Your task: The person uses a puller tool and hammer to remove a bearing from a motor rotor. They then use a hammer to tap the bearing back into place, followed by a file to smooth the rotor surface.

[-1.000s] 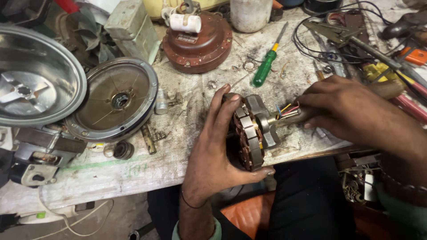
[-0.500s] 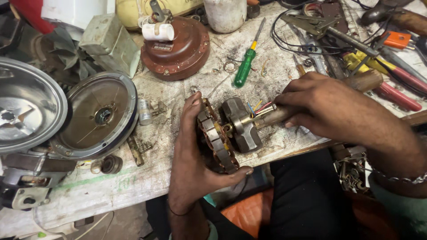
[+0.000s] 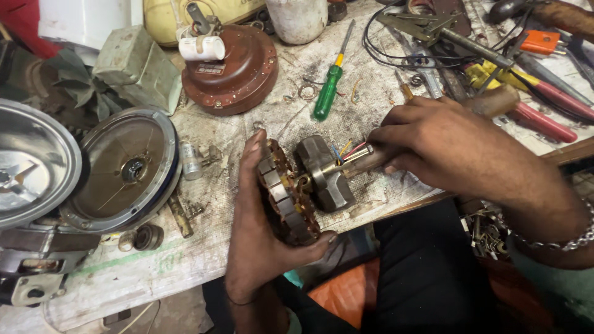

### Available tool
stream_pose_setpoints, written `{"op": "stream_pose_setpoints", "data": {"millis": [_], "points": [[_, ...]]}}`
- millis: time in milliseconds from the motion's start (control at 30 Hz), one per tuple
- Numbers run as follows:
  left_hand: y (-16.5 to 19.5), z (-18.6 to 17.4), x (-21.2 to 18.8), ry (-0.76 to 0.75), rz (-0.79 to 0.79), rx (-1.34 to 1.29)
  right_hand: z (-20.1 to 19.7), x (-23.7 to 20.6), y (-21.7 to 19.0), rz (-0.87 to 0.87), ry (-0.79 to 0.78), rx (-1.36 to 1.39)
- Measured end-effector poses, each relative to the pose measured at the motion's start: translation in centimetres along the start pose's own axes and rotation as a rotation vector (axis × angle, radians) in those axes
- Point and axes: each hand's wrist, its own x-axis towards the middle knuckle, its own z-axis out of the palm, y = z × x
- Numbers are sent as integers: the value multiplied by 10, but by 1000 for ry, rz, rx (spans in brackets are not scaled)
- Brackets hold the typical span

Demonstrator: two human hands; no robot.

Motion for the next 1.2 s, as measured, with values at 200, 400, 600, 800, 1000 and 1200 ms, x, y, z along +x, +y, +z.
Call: {"op": "stream_pose_setpoints", "data": {"millis": [200, 400, 600, 800, 1000, 1200], "points": [[-1, -1, -2, -2, -10, -58, -7, 3, -11, -15, 35, 57], [-1, -1, -1, -11, -25, -52, -10, 4, -17, 1, 24, 72], [-2, -1, -1, -8, -4, -36, -9, 4, -17, 10, 13, 74], [-3, 0, -2, 1, 7, -38, -8, 4, -15, 21, -10, 67], [-2, 0, -1, 18, -3, -3, -9, 5, -12, 36, -31, 36], [-2, 1, -1, 21, 14, -8, -11, 2, -9, 40, -27, 83]]}}
